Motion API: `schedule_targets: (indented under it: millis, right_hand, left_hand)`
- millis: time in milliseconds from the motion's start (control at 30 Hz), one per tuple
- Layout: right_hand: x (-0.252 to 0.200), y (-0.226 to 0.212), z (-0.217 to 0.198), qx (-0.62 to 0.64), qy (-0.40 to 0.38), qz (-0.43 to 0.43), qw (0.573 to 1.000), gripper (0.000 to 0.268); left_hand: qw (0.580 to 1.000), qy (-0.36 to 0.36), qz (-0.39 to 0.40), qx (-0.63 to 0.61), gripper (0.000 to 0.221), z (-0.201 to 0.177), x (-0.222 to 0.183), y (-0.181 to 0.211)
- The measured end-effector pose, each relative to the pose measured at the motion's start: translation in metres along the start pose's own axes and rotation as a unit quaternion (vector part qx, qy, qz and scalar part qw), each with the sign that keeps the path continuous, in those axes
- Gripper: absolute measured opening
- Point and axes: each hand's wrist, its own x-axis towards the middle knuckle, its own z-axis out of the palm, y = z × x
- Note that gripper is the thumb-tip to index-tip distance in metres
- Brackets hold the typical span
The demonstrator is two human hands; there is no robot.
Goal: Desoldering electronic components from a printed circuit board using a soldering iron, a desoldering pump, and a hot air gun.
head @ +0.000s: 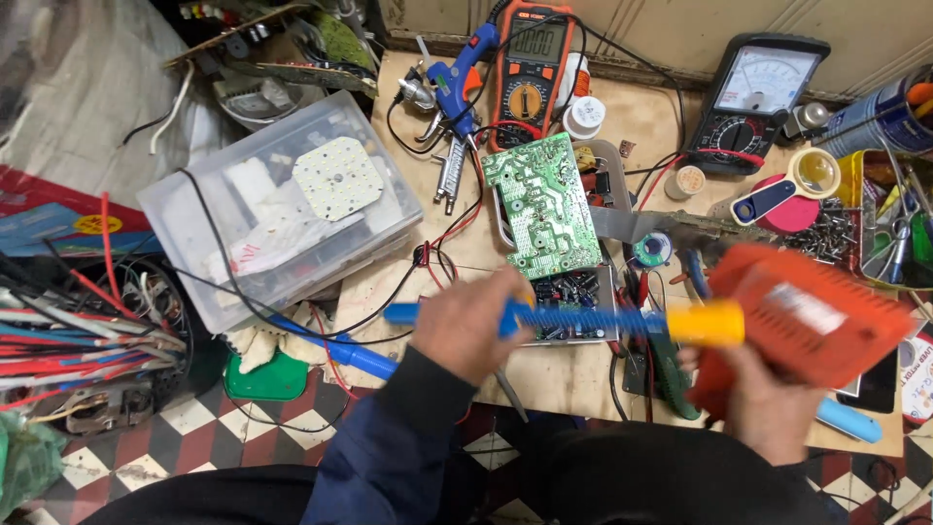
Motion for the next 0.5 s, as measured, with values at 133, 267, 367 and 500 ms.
schedule_targets:
  millis: [133, 267, 367, 500]
  right_hand:
    - [0.022, -0.011, -0.009, 0.088, -0.033, -0.092, 0.991, 0.033]
    - [0.001, -0.040, -0.004, 0.029, -0.054, -0.089, 0.994, 0.041]
    - [-0.009, -0.055, 0.000, 0.022, -0.118, -0.039, 0.992, 0.035]
    - [0.006, -0.047, -0.017, -0.108, -0.164, -0.053, 0.979, 0.035]
  left_hand:
    - [0.983, -0.029, 0.146, 0.108, 0.040, 0.045, -0.036, -0.008]
    - [0.977, -0.068, 0.171, 0.106, 0.037, 0.061, -0.040, 0.011]
    - [0.976, -0.073, 0.186, 0.088, 0.045, 0.054, -0.038, 0.027]
    - [0.971, -0.133, 0.164, 0.113, 0.044, 0.040, -0.038, 0.031]
